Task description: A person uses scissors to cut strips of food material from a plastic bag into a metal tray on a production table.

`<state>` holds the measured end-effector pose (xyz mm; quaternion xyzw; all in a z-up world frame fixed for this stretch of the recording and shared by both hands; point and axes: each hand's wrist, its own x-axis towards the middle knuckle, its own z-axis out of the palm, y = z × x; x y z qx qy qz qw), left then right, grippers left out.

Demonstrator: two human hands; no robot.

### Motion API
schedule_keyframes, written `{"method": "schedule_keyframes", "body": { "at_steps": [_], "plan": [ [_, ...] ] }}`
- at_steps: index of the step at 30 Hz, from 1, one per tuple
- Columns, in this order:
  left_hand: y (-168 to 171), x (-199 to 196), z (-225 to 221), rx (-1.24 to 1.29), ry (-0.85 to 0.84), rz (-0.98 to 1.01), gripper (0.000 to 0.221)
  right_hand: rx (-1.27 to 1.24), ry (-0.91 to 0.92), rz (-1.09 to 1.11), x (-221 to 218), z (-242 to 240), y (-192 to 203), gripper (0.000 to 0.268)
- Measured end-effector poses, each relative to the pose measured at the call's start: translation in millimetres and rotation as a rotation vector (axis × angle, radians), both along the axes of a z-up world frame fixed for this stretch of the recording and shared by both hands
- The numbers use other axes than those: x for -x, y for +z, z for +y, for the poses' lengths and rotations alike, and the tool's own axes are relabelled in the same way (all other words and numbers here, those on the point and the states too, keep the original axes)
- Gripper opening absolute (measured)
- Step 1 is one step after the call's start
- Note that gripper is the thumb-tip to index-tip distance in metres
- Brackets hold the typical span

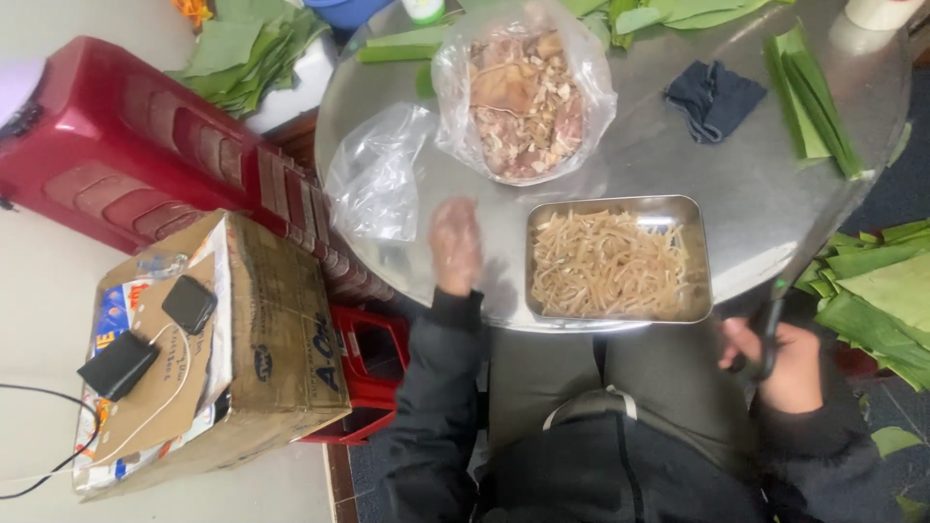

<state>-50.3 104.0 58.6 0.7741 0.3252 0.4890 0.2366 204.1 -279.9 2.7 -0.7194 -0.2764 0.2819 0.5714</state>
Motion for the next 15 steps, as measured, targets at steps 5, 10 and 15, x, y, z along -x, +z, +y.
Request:
{"method": "schedule_keyframes", "body": {
  "at_steps": [5, 10, 15],
  "plan": [
    [12, -66, 61, -0.13, -0.066, 0.362, 0.039, -0.156, -0.236, 0.163, -19, 3, -4, 0.044],
    [-15, -119, 120, -0.412, 0.005, 0.644, 0.034, -0.069, -0.336, 0.255, -35, 4, -35, 0.043],
    [-3, -170, 135, -0.596, -0.048, 0.85, 0.014, 0.059, -0.346, 0.271, -41, 7, -46, 0.037]
  ]
}}
